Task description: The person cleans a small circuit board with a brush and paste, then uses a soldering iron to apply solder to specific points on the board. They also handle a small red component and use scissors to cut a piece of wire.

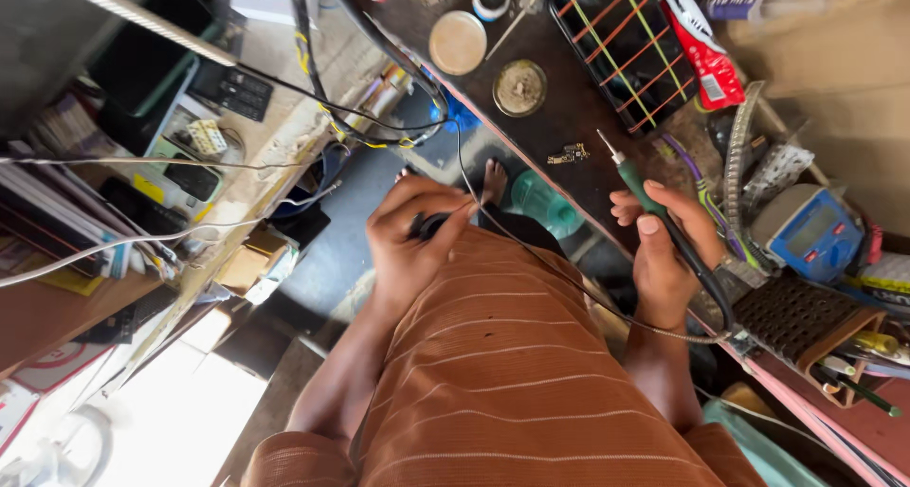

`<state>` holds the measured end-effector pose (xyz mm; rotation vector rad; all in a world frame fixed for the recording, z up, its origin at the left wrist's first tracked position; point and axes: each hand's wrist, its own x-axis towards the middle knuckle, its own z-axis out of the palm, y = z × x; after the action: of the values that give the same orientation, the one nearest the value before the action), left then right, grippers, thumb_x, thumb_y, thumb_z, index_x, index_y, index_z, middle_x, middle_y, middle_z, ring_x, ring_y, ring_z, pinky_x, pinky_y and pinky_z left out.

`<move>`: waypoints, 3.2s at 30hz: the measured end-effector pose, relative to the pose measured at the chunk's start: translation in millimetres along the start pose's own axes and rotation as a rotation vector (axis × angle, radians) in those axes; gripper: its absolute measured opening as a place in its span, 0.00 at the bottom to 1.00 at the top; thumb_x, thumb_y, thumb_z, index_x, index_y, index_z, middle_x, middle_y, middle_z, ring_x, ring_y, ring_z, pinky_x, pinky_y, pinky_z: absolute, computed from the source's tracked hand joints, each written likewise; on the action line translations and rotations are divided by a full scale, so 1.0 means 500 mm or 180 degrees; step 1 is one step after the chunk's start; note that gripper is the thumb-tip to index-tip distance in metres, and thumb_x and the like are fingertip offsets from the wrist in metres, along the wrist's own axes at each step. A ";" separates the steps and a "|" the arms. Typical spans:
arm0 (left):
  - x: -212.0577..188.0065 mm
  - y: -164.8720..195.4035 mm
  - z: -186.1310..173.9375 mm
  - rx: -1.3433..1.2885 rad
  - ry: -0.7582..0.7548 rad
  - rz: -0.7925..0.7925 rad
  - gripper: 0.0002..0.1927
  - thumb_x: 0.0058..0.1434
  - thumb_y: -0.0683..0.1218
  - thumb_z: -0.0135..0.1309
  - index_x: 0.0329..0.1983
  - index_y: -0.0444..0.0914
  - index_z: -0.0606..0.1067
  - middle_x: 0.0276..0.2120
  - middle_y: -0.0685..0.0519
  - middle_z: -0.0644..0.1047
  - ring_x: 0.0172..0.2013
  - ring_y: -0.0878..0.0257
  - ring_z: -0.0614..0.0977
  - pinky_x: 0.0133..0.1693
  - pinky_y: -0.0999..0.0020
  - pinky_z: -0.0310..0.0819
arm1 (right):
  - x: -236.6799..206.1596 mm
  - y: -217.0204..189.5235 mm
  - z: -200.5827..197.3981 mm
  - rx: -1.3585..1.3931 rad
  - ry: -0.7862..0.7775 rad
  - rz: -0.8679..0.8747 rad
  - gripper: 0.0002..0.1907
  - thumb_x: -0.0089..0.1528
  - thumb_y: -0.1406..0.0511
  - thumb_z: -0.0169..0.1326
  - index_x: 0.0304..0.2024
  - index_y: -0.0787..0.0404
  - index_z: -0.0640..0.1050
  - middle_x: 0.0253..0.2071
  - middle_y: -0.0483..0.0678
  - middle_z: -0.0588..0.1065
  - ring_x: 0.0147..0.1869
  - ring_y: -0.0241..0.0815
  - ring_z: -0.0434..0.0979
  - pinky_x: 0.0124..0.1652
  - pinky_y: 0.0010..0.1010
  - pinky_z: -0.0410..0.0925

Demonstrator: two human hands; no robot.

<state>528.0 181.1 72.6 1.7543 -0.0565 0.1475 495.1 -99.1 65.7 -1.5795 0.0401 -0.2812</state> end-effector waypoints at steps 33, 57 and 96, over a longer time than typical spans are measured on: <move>0.157 -0.028 0.072 0.1399 0.0224 0.0633 0.07 0.61 0.38 0.67 0.41 0.38 0.81 0.40 0.54 0.77 0.41 0.59 0.80 0.44 0.64 0.75 | -0.017 0.027 -0.018 -0.0778 -0.0200 0.0243 0.12 0.71 0.69 0.55 0.56 0.67 0.74 0.47 0.58 0.78 0.44 0.43 0.81 0.49 0.31 0.74; 0.210 0.050 0.053 0.2552 -0.0666 0.0971 0.13 0.56 0.40 0.68 0.43 0.42 0.79 0.40 0.59 0.75 0.40 0.61 0.77 0.40 0.65 0.75 | -0.013 0.003 -0.004 -0.0564 -0.0156 0.0360 0.11 0.70 0.71 0.56 0.55 0.65 0.76 0.42 0.55 0.78 0.46 0.43 0.82 0.50 0.32 0.76; 0.217 0.056 0.064 0.2639 -0.0799 0.0935 0.11 0.55 0.41 0.69 0.40 0.41 0.80 0.38 0.58 0.75 0.39 0.60 0.77 0.38 0.65 0.74 | -0.001 0.001 -0.016 -0.0628 -0.0414 0.0277 0.11 0.69 0.71 0.55 0.55 0.63 0.75 0.46 0.56 0.79 0.46 0.42 0.81 0.49 0.31 0.75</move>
<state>634.1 149.3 108.2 2.5796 -0.4960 0.1768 493.2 -107.1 65.1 -1.7839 0.0364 -0.1079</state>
